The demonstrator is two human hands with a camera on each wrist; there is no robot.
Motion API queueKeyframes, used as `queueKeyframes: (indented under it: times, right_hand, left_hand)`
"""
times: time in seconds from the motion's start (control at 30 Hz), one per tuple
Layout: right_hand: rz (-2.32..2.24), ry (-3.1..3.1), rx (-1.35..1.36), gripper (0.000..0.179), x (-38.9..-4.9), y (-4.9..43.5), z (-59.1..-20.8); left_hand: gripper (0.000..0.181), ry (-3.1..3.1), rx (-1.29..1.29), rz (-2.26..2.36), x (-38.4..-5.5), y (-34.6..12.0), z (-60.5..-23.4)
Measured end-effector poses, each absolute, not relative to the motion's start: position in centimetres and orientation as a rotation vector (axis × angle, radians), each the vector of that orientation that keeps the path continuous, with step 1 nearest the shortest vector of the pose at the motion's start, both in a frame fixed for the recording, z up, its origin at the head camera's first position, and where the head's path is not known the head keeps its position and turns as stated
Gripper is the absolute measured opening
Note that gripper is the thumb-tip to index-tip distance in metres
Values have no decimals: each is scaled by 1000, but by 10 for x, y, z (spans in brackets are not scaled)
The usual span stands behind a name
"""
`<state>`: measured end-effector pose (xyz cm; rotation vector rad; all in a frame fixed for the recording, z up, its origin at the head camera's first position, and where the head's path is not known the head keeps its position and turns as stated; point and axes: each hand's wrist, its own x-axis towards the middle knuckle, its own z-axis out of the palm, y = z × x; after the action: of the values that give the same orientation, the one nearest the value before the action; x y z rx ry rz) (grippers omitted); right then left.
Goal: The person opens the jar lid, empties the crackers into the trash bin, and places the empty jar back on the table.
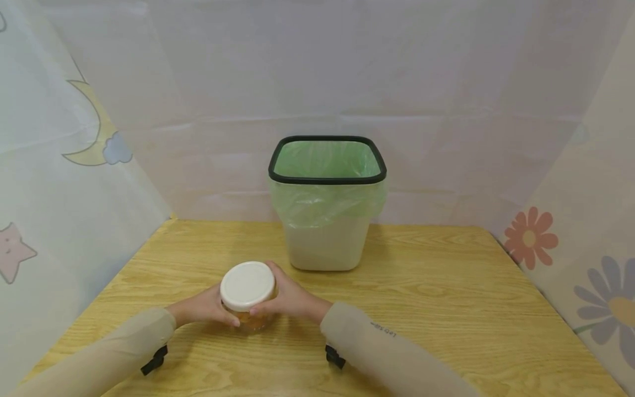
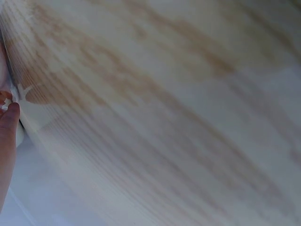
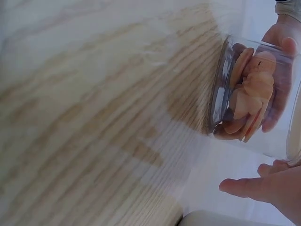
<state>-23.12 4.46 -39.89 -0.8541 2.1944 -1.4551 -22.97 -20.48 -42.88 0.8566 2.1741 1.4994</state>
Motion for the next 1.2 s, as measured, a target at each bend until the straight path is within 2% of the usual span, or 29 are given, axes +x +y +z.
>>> queueKeyframes:
  times: [0.33,1.2]
  right_hand:
    - [-1474,2135,-934,106,-240,47,-400]
    - [-1421,2059,-1008,110,-256,52,-398]
  left_hand:
    - [107,2165,839,1499,-229,-205,-430]
    - [108,2139,836,1505,-232,-206,-429]
